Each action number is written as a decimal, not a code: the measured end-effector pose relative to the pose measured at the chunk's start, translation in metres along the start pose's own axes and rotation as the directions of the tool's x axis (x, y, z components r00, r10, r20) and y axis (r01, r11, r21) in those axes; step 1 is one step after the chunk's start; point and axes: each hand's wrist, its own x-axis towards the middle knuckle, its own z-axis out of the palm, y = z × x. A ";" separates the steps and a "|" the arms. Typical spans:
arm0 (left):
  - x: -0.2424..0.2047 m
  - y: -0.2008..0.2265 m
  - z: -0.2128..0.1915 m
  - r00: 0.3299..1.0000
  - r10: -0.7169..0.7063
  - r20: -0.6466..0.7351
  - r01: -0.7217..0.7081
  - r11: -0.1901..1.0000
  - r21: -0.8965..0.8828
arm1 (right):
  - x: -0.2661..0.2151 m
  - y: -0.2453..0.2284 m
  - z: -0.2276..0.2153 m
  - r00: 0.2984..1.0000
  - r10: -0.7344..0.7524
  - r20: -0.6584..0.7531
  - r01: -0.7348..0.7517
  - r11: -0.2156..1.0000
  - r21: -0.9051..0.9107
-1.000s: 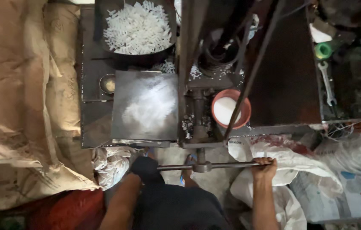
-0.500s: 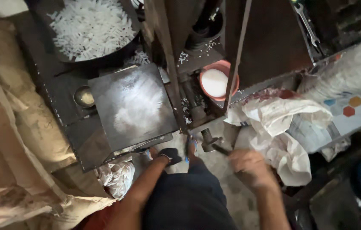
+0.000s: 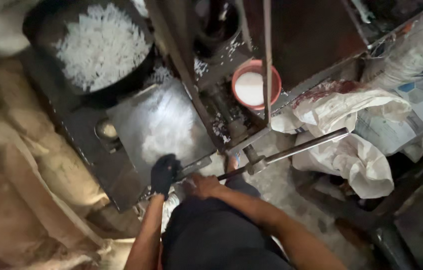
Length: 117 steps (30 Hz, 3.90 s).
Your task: The person operates a manual press machine to process white granular material. They repeatedly place material into the press, pull a lever to activate the press, and collect the processed output into a bowl.
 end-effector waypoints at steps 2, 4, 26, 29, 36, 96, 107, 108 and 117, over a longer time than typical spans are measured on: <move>-0.004 0.005 -0.005 0.998 0.066 0.019 -0.066 0.997 0.033 | -0.015 -0.001 -0.021 0.985 -0.095 0.143 0.098 0.995 -0.012; -0.007 0.004 -0.005 0.989 0.149 0.002 -0.148 0.977 0.156 | -0.045 -0.011 -0.050 0.943 -0.332 -0.014 0.326 0.916 0.235; 0.192 0.125 0.130 0.814 0.562 0.147 -0.323 0.228 0.919 | 0.114 0.113 -0.282 0.754 0.333 -0.566 0.412 0.431 0.803; 0.187 0.118 0.100 0.857 0.498 0.129 -0.262 0.207 0.943 | 0.110 0.104 -0.282 0.847 0.313 -0.429 0.262 0.456 0.850; 0.116 0.152 0.074 0.826 0.560 0.068 -0.232 0.227 0.946 | 0.108 0.098 -0.285 0.805 0.218 -0.552 0.389 0.508 0.768; -0.061 -0.073 -0.070 0.937 0.294 -0.189 -0.287 0.956 0.063 | 0.049 -0.089 -0.113 0.620 -0.139 -0.773 0.373 0.918 0.134; -0.085 -0.001 0.005 0.919 0.393 0.037 -0.390 0.891 0.234 | -0.001 -0.054 -0.137 0.783 -0.251 -0.569 0.383 0.915 0.123; -0.085 0.012 0.019 0.938 0.342 0.060 -0.345 0.897 0.276 | -0.008 -0.055 -0.143 0.760 -0.304 -0.574 0.446 0.887 0.121; -0.039 0.093 0.116 0.929 0.180 -0.324 -0.031 0.908 0.417 | -0.110 -0.015 -0.229 0.524 -0.314 -0.792 0.540 0.842 0.023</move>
